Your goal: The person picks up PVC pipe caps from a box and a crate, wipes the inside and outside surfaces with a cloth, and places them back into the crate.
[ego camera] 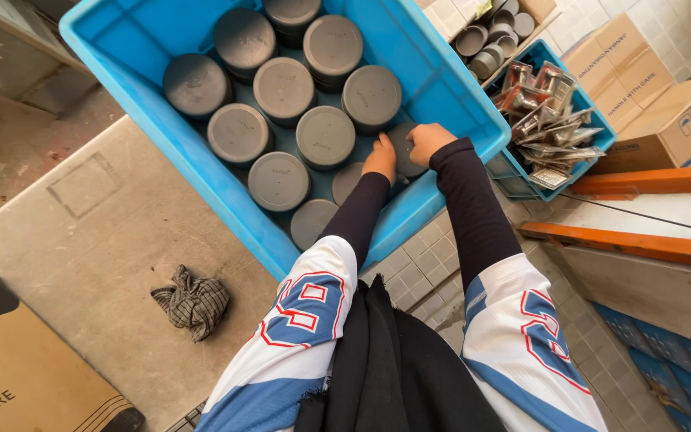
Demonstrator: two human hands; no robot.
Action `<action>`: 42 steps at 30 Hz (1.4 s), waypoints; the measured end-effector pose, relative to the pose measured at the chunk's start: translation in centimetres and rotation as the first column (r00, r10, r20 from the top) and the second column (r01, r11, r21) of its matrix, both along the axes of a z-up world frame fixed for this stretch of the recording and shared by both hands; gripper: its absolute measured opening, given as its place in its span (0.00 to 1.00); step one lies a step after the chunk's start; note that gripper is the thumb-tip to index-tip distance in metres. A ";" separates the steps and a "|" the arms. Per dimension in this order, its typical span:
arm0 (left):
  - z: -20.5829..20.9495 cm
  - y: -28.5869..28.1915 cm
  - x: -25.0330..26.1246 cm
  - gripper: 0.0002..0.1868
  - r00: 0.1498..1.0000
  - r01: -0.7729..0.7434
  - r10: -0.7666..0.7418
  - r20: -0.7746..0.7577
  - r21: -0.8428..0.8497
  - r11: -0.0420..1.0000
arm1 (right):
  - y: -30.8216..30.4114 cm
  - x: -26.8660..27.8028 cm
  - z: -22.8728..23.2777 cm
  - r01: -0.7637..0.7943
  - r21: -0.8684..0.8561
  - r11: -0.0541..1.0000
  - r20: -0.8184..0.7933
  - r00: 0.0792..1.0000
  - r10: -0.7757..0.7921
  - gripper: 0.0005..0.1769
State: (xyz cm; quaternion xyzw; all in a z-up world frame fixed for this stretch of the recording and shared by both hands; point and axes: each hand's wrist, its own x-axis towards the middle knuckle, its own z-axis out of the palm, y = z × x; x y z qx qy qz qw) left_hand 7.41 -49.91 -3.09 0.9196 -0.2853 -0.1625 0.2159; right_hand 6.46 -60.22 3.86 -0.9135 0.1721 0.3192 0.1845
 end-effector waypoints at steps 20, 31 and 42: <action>12.2 33.2 4.2 0.62 0.868 -0.484 0.422 -0.261 -0.631 0.606 | 29.3 7.7 4.4 -0.280 0.856 0.435 0.513 0.571 -0.641 0.10; 18.3 64.1 -9.5 0.56 0.598 -0.669 0.785 -0.159 -0.638 0.381 | 59.0 2.6 7.0 -0.409 0.911 -0.047 0.400 0.906 -0.137 0.22; 19.9 80.4 -12.5 0.55 0.325 -0.872 0.943 -0.075 -0.409 0.269 | 75.1 2.5 10.4 -0.688 0.709 0.157 0.700 0.713 -0.038 0.39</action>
